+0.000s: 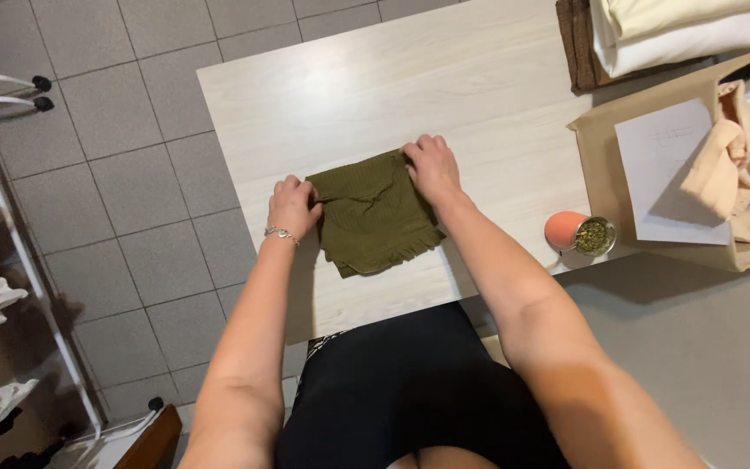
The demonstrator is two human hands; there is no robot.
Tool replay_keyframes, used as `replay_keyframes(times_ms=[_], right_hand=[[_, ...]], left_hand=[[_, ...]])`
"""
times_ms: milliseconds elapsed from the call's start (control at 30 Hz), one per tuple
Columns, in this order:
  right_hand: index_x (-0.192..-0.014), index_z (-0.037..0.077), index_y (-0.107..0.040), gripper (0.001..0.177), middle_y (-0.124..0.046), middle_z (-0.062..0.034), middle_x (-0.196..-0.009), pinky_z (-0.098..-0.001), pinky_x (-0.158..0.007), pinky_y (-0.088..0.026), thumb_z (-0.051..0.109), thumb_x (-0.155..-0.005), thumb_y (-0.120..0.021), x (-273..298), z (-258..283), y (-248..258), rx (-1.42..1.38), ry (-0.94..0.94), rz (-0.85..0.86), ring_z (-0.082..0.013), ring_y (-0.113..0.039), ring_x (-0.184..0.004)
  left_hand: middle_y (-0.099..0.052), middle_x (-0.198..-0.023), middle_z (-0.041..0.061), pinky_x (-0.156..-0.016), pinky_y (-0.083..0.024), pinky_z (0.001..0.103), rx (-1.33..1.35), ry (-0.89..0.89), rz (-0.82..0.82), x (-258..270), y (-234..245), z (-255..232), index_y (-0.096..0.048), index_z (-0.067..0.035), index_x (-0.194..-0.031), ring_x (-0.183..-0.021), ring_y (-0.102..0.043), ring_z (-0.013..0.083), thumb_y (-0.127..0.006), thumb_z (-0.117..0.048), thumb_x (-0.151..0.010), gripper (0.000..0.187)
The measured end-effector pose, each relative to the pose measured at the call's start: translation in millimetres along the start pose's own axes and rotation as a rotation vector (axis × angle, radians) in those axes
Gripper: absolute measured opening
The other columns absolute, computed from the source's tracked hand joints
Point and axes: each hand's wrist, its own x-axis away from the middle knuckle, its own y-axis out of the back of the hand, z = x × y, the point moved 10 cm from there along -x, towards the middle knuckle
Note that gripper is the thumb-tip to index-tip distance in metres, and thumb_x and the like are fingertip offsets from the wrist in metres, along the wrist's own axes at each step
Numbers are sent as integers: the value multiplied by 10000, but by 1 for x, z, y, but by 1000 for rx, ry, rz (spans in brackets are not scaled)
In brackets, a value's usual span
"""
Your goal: Folding various garments on a table and organizing them into a box
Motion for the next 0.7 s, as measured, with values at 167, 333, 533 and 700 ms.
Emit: replay_keyframes(times_ms=[167, 333, 533, 700], right_hand=[[-1046, 227, -729, 176, -665, -5, -1124, -397, -984, -549, 168, -897, -803, 23, -7, 32, -292, -6, -26, -284, -614, -1156], [-1092, 199, -766, 187, -764, -72, -1085, -453, -960, -587, 103, -931, -774, 45, -11, 95, -491, -69, 31, -336, -727, -1086], [-1083, 181, -803, 184, -788, -106, -1049, -449, -938, -612, 92, -922, -810, -15, -21, 81, -521, -120, -32, -352, -749, -1052], [-1475, 268, -597, 605, -664, -108, -1289, -507, -1097, -558, 160, -933, -843, -8, -32, 21, -465, -238, 25, -370, -681, -1222]], left_hand=[[-654, -985, 114, -951, -572, 522, 427, -143, 115, 29, 26, -14, -650, -165, -997, -1075, -681, 398, -809, -199, -823, 238], [-715, -909, 63, -830, -603, 388, 835, -48, 257, 65, 61, -18, -683, -123, -1062, -960, -682, 233, -797, -120, -849, 241], [-698, -926, 100, -824, -571, 424, 767, 2, 67, -1, 55, 8, -723, -162, -1183, -938, -670, 269, -800, -155, -881, 312], [-587, -1295, 154, -1107, -540, 531, 528, 178, -2, -12, 50, 12, -492, -200, -1531, -1235, -657, 413, -873, -224, -895, 742]])
